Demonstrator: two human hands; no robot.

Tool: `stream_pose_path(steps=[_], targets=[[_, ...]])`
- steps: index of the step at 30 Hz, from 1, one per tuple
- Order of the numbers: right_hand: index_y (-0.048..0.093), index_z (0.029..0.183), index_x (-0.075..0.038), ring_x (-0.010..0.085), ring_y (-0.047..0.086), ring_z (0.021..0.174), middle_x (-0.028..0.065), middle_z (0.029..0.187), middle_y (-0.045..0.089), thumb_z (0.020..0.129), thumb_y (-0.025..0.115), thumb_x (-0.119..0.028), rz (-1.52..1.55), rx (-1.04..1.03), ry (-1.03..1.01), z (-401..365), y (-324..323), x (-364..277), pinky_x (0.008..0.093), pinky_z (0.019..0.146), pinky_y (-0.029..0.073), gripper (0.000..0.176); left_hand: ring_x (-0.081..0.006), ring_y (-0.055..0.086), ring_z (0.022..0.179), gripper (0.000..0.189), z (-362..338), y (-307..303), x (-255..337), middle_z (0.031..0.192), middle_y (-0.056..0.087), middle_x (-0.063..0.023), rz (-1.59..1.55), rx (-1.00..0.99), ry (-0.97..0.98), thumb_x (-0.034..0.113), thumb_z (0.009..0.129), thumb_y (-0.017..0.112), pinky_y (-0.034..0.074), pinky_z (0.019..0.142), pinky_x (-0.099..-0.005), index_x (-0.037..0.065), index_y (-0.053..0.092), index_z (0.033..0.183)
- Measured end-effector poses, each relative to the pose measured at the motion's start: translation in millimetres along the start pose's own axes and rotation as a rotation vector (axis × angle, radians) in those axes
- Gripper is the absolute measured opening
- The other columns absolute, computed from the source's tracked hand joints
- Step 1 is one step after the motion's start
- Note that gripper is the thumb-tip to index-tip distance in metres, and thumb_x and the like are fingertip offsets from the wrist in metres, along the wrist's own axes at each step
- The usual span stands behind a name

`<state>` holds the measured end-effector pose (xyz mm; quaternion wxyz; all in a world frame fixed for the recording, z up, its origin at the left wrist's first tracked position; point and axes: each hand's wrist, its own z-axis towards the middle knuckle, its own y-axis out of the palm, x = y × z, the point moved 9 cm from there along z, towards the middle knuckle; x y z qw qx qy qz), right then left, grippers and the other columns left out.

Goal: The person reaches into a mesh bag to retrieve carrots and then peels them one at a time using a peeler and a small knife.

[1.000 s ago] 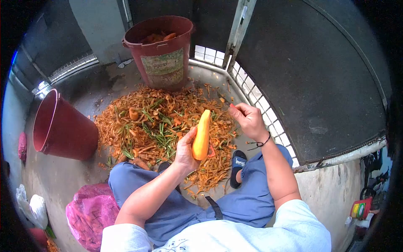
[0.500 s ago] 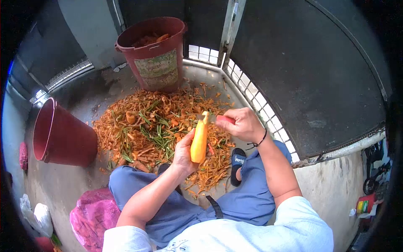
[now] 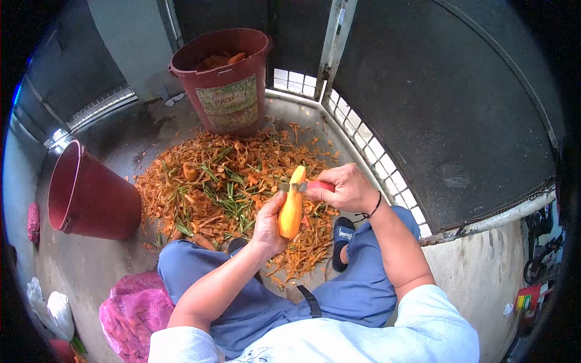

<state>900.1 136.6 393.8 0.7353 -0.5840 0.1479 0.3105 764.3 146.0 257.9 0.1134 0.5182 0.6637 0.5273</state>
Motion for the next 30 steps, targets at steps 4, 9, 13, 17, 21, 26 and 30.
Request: stream_pose_path(steps=[4,9,13,17,21,26,30], targets=[[0.07,0.078,-0.004,0.0335,0.065,0.062,0.017,0.068,0.065,0.087,0.075,-0.04,-0.121,0.111,0.168,1.4,-21.2,21.5,0.0418,0.057,0.05,0.038,-0.0214,0.066,0.079,0.036,-1.0,2.8,2.0,0.098,0.065,-0.007,0.053,-0.034,0.015,0.038,0.1,0.057,0.059,0.067,-0.0395,0.008,0.057,0.122],[0.071,0.077,-0.003,0.0325,0.063,0.058,0.0163,0.066,0.064,0.087,0.076,-0.041,0.005,0.093,0.211,-1.7,-22.8,22.1,0.0402,0.055,0.048,0.04,-0.0208,0.066,0.079,0.033,0.5,8.0,2.3,0.099,0.065,-0.008,0.034,-0.044,0.052,0.034,0.101,0.057,0.059,0.067,-0.0382,0.007,0.057,0.121],[0.071,0.077,-0.003,0.0311,0.063,0.058,0.0169,0.066,0.065,0.085,0.079,-0.039,0.023,-0.03,0.086,-1.3,0.6,8.4,0.0398,0.056,0.048,0.038,-0.0201,0.066,0.078,0.037,3.2,0.2,0.2,0.1,0.064,-0.008,0.026,-0.023,0.043,0.032,0.101,0.057,0.059,0.067,-0.0369,0.005,0.057,0.125],[0.069,0.076,-0.002,0.0329,0.064,0.06,0.0185,0.067,0.064,0.089,0.075,-0.037,-0.097,0.21,0.218,-3.1,-28.3,20.5,0.0416,0.057,0.049,0.038,-0.0195,0.065,0.077,0.04,-0.9,11.7,6.2,0.1,0.064,-0.0075,0.06,-0.081,0.097,0.033,0.1,0.058,0.059,0.066,-0.0364,0.004,0.057,0.127],[0.068,0.079,-0.002,0.0171,0.055,0.052,0.0104,0.058,0.058,0.094,0.07,-0.044,0.072,0.408,0.389,-12.0,-40.7,62.9,0.0354,0.052,0.043,0.045,-0.0183,0.065,0.085,0.043,-2.0,12.9,8.4,0.101,0.065,-0.0075,0.093,-0.132,0.132,0.031,0.099,0.061,0.059,0.071,-0.0346,0.002,0.056,0.13],[0.069,0.09,-0.001,0.027,0.065,0.076,0.0171,0.083,0.069,0.097,0.063,-0.049,-0.065,0.039,0.612,-10.3,-8.0,89.4,0.042,0.068,0.049,0.049,-0.0111,0.063,0.095,0.049,4.3,-7.3,22.0,0.112,0.068,-0.0043,0.308,-0.037,0.325,0.023,0.091,0.075,0.053,0.083,-0.0269,-0.001,0.06,0.13],[0.068,0.097,-0.001,0.0381,0.068,0.085,0.0196,0.086,0.069,0.088,0.072,-0.045,-0.434,-0.26,0.72,-32.6,3.0,125.7,0.0469,0.08,0.052,0.045,-0.0094,0.061,0.095,0.051,-5.8,8.4,34.4,0.11,0.068,-0.002,0.593,-0.073,0.482,0.011,0.082,0.083,0.051,0.086,-0.0269,-0.001,0.063,0.128]])
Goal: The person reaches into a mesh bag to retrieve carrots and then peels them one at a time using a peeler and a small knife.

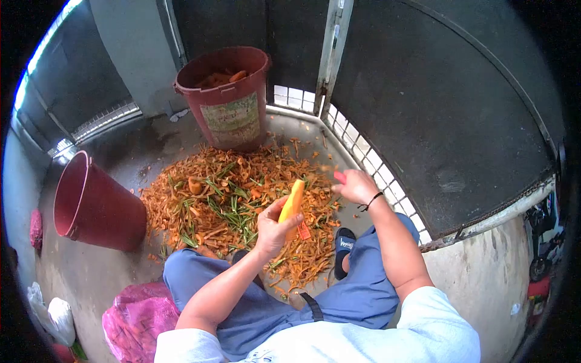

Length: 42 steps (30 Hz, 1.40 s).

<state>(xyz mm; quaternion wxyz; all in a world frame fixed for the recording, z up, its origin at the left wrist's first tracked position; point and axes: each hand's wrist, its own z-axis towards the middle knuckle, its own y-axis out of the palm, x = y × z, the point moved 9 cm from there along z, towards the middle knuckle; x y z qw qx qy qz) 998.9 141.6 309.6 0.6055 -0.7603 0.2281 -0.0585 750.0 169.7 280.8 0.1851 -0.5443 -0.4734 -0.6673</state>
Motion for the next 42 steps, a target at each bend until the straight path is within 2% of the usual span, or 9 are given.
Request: stream_pose_path(steps=[3,5,13,19,21,26,34,41,42], targets=[[0.069,0.097,-0.002,0.0282,0.069,0.082,0.0139,0.085,0.071,0.088,0.076,-0.041,0.33,0.162,0.001,-6.0,-23.8,0.7,0.0408,0.076,0.053,0.04,-0.0116,0.061,0.095,0.055,-3.4,1.0,15.5,0.106,0.066,-0.0036,0.255,-0.03,0.172,0.005,0.075,0.086,0.05,0.085,-0.0283,0.0,0.065,0.126],[0.07,0.1,-0.002,0.0131,0.064,0.071,0.0048,0.082,0.069,0.09,0.077,-0.028,1.264,0.017,-0.328,-14.5,-9.1,-20.3,0.0283,0.067,0.052,0.029,-0.0157,0.061,0.094,0.053,-13.2,13.6,38.2,0.1,0.064,-0.0069,0.517,-0.058,0.456,0.006,0.072,0.087,0.05,0.084,-0.0295,0.001,0.069,0.121],[0.069,0.111,-0.001,0.0047,0.062,0.08,0.0,0.092,0.07,0.085,0.084,-0.016,1.387,-0.163,-0.557,-78.1,-12.9,-57.1,0.0208,0.071,0.052,0.033,-0.026,0.062,0.091,0.049,-31.0,61.0,64.7,0.099,0.065,-0.0122,1.023,-0.022,0.746,0.017,0.068,0.09,0.051,0.081,-0.037,0.007,0.072,0.112],[0.071,0.108,0.0,0.0049,0.062,0.082,0.0004,0.093,0.07,0.089,0.079,-0.013,1.514,0.043,-0.561,-100.3,-50.8,-3.7,0.0207,0.074,0.051,0.025,-0.0165,0.064,0.084,0.04,-49.4,69.8,94.0,0.096,0.069,-0.0077,0.887,0.067,0.832,0.009,0.08,0.083,0.052,0.074,-0.0295,0.002,0.069,0.116],[0.071,0.109,0.0,0.0047,0.062,0.082,0.0005,0.092,0.07,0.089,0.079,-0.012,1.55,0.137,-0.577,-96.3,-53.8,21.0,0.02,0.073,0.051,0.025,-0.0075,0.062,0.073,0.036,-33.4,26.4,61.2,0.093,0.071,-0.0032,0.31,0.281,0.452,-0.003,0.091,0.069,0.05,0.068,-0.0194,0.002,0.067,0.126],[0.071,0.112,0.0,0.0068,0.064,0.083,0.0021,0.095,0.07,0.09,0.078,-0.009,1.752,0.258,-0.518,-112.9,-67.1,63.2,0.0208,0.073,0.052,0.025,-0.0136,0.063,0.105,0.084,-23.3,28.6,20.6,0.155,0.037,-0.0159,0.591,0.218,0.297,0.002,0.088,0.072,0.056,0.079,-0.0245,0.005,0.026,0.158],[0.07,0.112,-0.002,0.0066,0.062,0.078,0.0006,0.091,0.069,0.09,0.077,-0.006,1.886,0.235,-0.37,-120.9,-29.0,63.8,0.0218,0.071,0.051,0.024,-0.0352,0.071,0.106,0.055,-25.0,122.2,6.7,0.123,0.068,-0.0178,-0.179,-0.075,-0.001,0.021,0.096,0.07,0.064,0.08,-0.0448,0.004,0.046,0.142],[0.069,0.107,-0.002,0.0054,0.062,0.089,0.0044,0.096,0.072,0.088,0.082,-0.016,1.348,0.015,-0.594,-145.4,-11.0,1.1,0.0247,0.073,0.053,0.027,-0.0212,0.067,0.093,0.046,-13.2,91.4,-32.6,0.103,0.069,-0.0031,-0.687,0.312,-0.029,0.056,0.101,0.052,0.056,0.076,-0.0396,0.015,0.06,0.122],[0.069,0.109,-0.003,0.0064,0.063,0.084,0.0058,0.092,0.072,0.088,0.081,-0.023,1.143,0.006,-0.646,-152.4,-12.8,-9.5,0.0262,0.072,0.053,0.031,-0.0215,0.067,0.092,0.048,-10.8,93.5,-36.8,0.102,0.068,-0.0032,-0.679,0.081,-0.06,0.057,0.102,0.048,0.057,0.074,-0.0403,0.014,0.06,0.121]])
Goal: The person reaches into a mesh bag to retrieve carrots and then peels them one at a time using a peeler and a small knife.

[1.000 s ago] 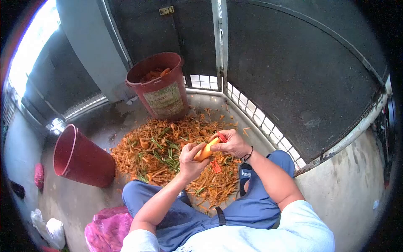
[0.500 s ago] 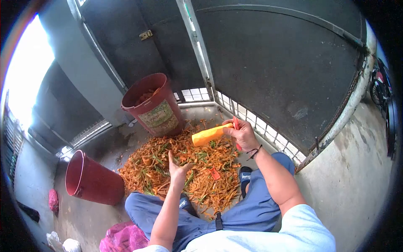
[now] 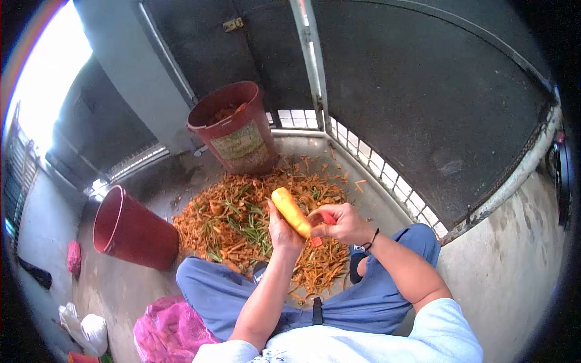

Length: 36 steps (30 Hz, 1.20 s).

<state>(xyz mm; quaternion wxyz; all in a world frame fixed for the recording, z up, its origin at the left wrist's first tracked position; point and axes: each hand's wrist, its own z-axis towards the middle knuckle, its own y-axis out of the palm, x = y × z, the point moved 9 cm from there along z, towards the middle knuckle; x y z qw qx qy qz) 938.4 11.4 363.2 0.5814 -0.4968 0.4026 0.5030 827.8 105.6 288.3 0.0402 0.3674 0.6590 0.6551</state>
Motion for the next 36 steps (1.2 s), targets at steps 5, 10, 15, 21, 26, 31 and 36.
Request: stream_pose_path(steps=[5,10,15,21,26,31,36], targets=[[0.07,0.096,-0.008,0.0324,0.068,0.069,0.0155,0.077,0.067,0.09,0.071,-0.05,-0.763,-0.051,-0.205,0.6,14.3,-24.6,0.0406,0.061,0.052,0.042,-0.0194,0.066,0.07,0.046,-28.0,-12.7,-7.9,0.089,0.068,-0.0005,0.049,0.318,-0.078,0.057,0.103,0.045,0.051,0.051,-0.0354,0.017,0.066,0.111],[0.065,0.078,-0.008,0.0366,0.067,0.069,0.014,0.072,0.066,0.094,0.064,-0.047,-0.697,-0.12,-0.202,2.0,11.7,-29.3,0.0469,0.061,0.052,0.043,-0.0163,0.066,0.062,0.045,-43.4,-2.7,-25.9,0.084,0.07,-0.0009,0.123,0.121,-0.291,0.061,0.1,0.049,0.044,0.043,-0.0287,0.019,0.066,0.107],[0.065,0.074,-0.008,0.0372,0.066,0.068,0.0143,0.07,0.066,0.093,0.065,-0.047,-0.768,-0.116,-0.15,-0.4,3.2,-30.2,0.0471,0.061,0.052,0.044,-0.0162,0.065,0.061,0.049,-51.9,3.7,-31.0,0.085,0.07,-0.0012,0.2,0.096,-0.315,0.065,0.098,0.049,0.039,0.043,-0.0276,0.019,0.066,0.108],[0.066,0.076,-0.007,0.0382,0.067,0.067,0.0166,0.069,0.067,0.095,0.064,-0.045,-0.808,0.101,-0.169,-2.3,-37.6,-31.2,0.048,0.061,0.052,0.043,-0.0178,0.059,0.057,0.054,-56.5,-1.5,-42.4,0.075,0.064,-0.0033,0.271,0.141,-0.394,0.066,0.097,0.049,0.041,0.043,-0.0291,0.015,0.066,0.105],[0.067,0.078,-0.007,0.0387,0.067,0.068,0.0186,0.072,0.067,0.095,0.065,-0.044,-0.719,0.19,-0.056,-8.6,-60.7,-34.2,0.0477,0.063,0.052,0.041,-0.0188,0.06,0.058,0.05,-59.2,3.9,-42.0,0.077,0.065,-0.0037,0.214,0.147,-0.338,0.062,0.099,0.05,0.044,0.043,-0.0307,0.016,0.066,0.107],[0.065,0.072,-0.007,0.0368,0.065,0.063,0.0164,0.066,0.064,0.093,0.066,-0.051,-0.71,-0.152,-0.109,-11.0,-10.1,-27.5,0.0458,0.06,0.05,0.048,-0.0163,0.063,0.064,0.046,-60.0,3.5,-42.2,0.084,0.066,-0.0031,0.201,0.125,-0.348,0.058,0.101,0.048,0.042,0.042,-0.0273,0.017,0.062,0.115],[0.064,0.07,-0.007,0.0377,0.065,0.064,0.0172,0.065,0.063,0.093,0.065,-0.051,-0.756,-0.133,-0.093,-9.4,-14.7,-26.5,0.0465,0.059,0.05,0.05,-0.0153,0.062,0.061,0.049,-64.1,4.7,-46.0,0.082,0.066,-0.0038,0.206,0.078,-0.431,0.059,0.101,0.048,0.041,0.039,-0.0276,0.015,0.063,0.114]])
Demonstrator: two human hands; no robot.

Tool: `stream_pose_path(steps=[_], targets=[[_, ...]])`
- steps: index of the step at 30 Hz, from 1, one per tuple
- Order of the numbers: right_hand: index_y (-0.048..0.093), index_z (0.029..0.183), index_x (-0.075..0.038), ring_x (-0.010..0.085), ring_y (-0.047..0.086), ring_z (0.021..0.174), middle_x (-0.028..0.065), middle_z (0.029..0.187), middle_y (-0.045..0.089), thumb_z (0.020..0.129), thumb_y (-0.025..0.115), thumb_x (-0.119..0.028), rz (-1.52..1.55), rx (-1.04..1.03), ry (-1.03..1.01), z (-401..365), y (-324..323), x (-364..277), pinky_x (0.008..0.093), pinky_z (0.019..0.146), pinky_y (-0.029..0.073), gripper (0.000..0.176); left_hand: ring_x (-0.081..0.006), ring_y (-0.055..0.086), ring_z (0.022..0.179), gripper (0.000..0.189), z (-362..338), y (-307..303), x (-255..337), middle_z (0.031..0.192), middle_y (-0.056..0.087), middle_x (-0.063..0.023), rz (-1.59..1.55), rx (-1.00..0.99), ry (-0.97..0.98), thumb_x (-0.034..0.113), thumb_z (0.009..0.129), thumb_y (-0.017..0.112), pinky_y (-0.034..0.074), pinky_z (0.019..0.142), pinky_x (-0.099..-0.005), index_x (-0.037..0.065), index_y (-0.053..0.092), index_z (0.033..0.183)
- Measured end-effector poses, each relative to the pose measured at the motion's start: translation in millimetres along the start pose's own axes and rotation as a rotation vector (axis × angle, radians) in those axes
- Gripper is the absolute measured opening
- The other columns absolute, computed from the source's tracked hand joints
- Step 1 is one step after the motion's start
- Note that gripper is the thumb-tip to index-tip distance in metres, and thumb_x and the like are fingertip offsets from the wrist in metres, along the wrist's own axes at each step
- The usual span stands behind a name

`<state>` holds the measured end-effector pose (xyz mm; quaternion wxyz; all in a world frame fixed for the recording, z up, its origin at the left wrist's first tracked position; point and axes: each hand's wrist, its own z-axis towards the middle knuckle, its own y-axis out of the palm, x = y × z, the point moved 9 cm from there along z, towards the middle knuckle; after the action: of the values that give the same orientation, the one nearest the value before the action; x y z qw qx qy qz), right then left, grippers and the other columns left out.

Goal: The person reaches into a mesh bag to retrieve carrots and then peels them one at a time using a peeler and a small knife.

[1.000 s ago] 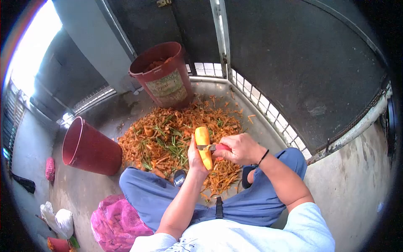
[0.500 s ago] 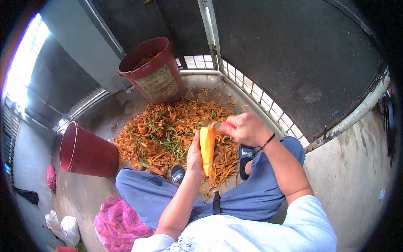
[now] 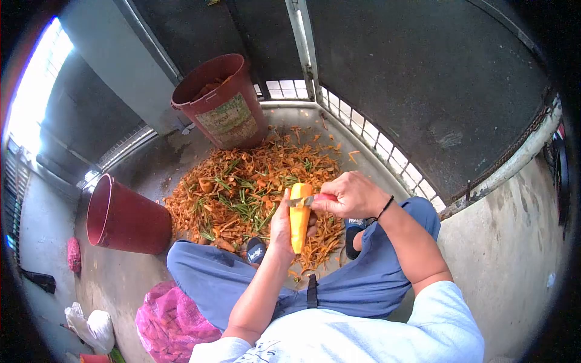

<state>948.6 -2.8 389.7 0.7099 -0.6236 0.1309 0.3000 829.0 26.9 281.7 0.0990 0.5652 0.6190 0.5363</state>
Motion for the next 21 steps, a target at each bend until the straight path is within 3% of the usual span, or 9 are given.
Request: stream_pose_path(steps=[2,6,7,9,10,13,15,18,21], targets=[[0.064,0.071,-0.007,0.0391,0.066,0.065,0.0179,0.065,0.064,0.093,0.065,-0.051,-0.041,0.181,0.051,-1.2,-15.8,14.1,0.0471,0.06,0.051,0.05,-0.0155,0.061,0.058,0.051,0.8,-2.0,-0.5,0.079,0.065,-0.0035,0.081,0.012,0.015,0.061,0.099,0.05,0.042,0.04,-0.0276,0.014,0.063,0.112],[0.066,0.072,-0.008,0.0387,0.067,0.067,0.0177,0.066,0.065,0.092,0.066,-0.051,-0.018,0.244,0.262,-6.6,-33.4,37.4,0.0467,0.061,0.052,0.048,-0.0151,0.061,0.06,0.052,0.6,-10.6,-1.0,0.08,0.066,-0.0016,0.19,0.149,0.029,0.063,0.1,0.048,0.044,0.043,-0.0276,0.016,0.064,0.113],[0.066,0.072,-0.008,0.0387,0.067,0.067,0.0177,0.066,0.065,0.092,0.066,-0.051,-0.02,0.243,0.259,-7.6,-34.8,32.1,0.0467,0.061,0.052,0.048,-0.0151,0.061,0.06,0.052,1.7,-13.4,-1.2,0.08,0.066,-0.0016,0.188,0.148,0.032,0.063,0.1,0.048,0.044,0.043,-0.0276,0.016,0.064,0.113],[0.066,0.072,-0.008,0.0376,0.067,0.065,0.0171,0.065,0.065,0.092,0.067,-0.051,0.098,0.086,0.05,-4.0,-18.6,2.9,0.0462,0.06,0.051,0.047,-0.0145,0.064,0.066,0.052,4.9,-9.2,0.9,0.086,0.069,-0.0017,0.058,0.049,0.062,0.062,0.1,0.046,0.047,0.046,-0.0279,0.016,0.064,0.116],[0.066,0.071,-0.008,0.0363,0.067,0.064,0.0163,0.064,0.064,0.092,0.066,-0.052,0.075,0.002,0.023,-2.1,-7.3,-0.7,0.0454,0.059,0.052,0.049,-0.0143,0.065,0.069,0.053,3.5,-11.2,1.6,0.09,0.069,-0.0012,0.074,0.1,0.069,0.063,0.101,0.045,0.047,0.047,-0.0282,0.017,0.063,0.118],[0.066,0.071,-0.008,0.0358,0.068,0.065,0.0161,0.065,0.065,0.092,0.065,-0.053,-0.066,0.038,0.012,0.7,3.1,1.4,0.0455,0.061,0.053,0.05,-0.0147,0.064,0.068,0.054,1.6,-5.8,5.2,0.09,0.069,-0.0015,0.078,0.077,0.094,0.064,0.1,0.044,0.047,0.045,-0.0287,0.016,0.063,0.119],[0.064,0.071,-0.006,0.0364,0.065,0.062,0.0161,0.064,0.062,0.09,0.07,-0.047,-0.025,0.169,0.001,0.9,-6.1,7.0,0.0446,0.058,0.048,0.046,-0.016,0.06,0.061,0.053,0.4,-11.9,5.8,0.082,0.064,-0.0033,0.113,0.168,0.126,0.063,0.1,0.046,0.045,0.043,-0.0302,0.014,0.062,0.112],[0.069,0.08,-0.002,0.0364,0.066,0.068,0.02,0.073,0.066,0.091,0.07,-0.045,-0.163,0.322,0.348,-4.5,-31.9,57.5,0.0438,0.062,0.05,0.045,-0.018,0.061,0.065,0.053,3.1,-8.2,-1.5,0.086,0.064,-0.0047,0.061,0.025,0.031,0.062,0.101,0.046,0.043,0.042,-0.0308,0.013,0.062,0.112],[0.071,0.084,-0.004,0.0361,0.069,0.069,0.0201,0.073,0.068,0.092,0.068,-0.046,0.038,0.355,0.335,-5.0,-37.7,63.3,0.0455,0.065,0.054,0.043,-0.0188,0.061,0.063,0.052,6.0,-10.1,-3.2,0.083,0.064,-0.0049,-0.049,0.057,-0.016,0.06,0.102,0.045,0.043,0.042,-0.0309,0.013,0.062,0.113]])
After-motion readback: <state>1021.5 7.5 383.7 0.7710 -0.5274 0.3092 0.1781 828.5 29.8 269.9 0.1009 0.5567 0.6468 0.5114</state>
